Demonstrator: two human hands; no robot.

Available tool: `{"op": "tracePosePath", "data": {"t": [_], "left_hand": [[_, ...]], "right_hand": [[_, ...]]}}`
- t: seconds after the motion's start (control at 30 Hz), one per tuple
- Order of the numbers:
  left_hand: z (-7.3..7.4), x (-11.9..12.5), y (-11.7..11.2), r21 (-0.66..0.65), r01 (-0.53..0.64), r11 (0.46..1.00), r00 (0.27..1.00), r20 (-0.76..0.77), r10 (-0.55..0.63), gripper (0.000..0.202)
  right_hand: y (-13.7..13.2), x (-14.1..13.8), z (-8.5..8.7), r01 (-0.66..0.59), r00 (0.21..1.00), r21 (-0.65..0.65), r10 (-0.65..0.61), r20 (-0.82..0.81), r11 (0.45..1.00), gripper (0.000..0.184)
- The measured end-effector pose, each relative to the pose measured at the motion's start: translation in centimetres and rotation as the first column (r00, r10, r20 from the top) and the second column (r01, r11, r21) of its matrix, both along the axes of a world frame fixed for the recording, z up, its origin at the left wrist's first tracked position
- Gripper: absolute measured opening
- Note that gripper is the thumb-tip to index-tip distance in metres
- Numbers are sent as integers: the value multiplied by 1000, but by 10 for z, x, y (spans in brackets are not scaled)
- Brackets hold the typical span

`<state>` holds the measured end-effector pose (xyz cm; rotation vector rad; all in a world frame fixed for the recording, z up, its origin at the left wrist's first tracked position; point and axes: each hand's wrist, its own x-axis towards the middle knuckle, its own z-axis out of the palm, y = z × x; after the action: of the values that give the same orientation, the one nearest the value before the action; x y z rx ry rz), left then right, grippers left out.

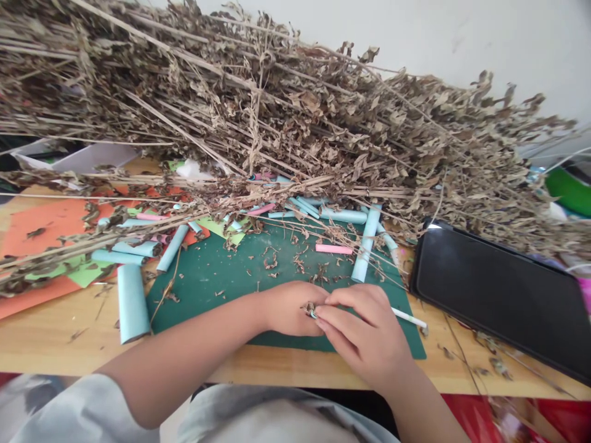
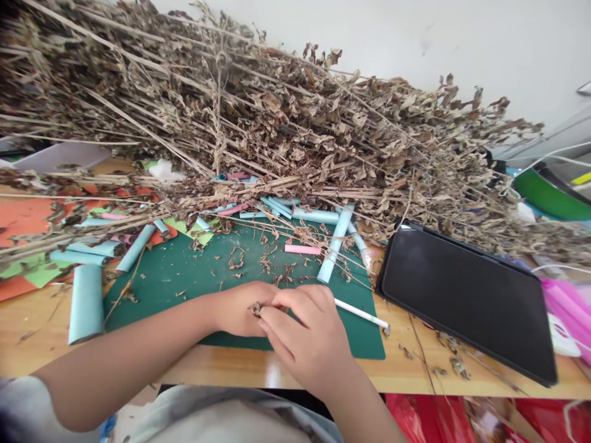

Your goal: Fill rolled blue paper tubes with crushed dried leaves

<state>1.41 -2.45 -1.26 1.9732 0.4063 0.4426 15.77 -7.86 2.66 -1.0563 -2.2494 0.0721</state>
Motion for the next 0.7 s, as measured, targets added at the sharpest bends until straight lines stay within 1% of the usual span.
{"op": "tracePosePath", "data": {"t": [0.17,0.23,0.47,0.53,0.63,0.7], "left_hand": [[-3,0,0,44,9,999,1000,13,-9,11],[-3,1,0,71,10,997,1000,22,-12,11],[1,2,-1,115,4,993,1000,-32,0,11],[1,1,-1,133,-14,991,998,-60,23,11],[1,1,-1,145,-17,989,992,-120,35,10],[1,2,-2,160,-1,987,990,-138,24,12]], "right_hand": [[1,0,3,-35,994,167,17,111,985,9],[1,0,3,-49,992,205,24,127,978,10],[2,1,-10,-52,998,275,40,50,960,13],[2,3,-11,-49,998,237,38,50,970,13],[1,5,-10,-40,999,58,40,9,997,16],[1,7,-11,-28,999,-29,27,-45,999,22]]}}
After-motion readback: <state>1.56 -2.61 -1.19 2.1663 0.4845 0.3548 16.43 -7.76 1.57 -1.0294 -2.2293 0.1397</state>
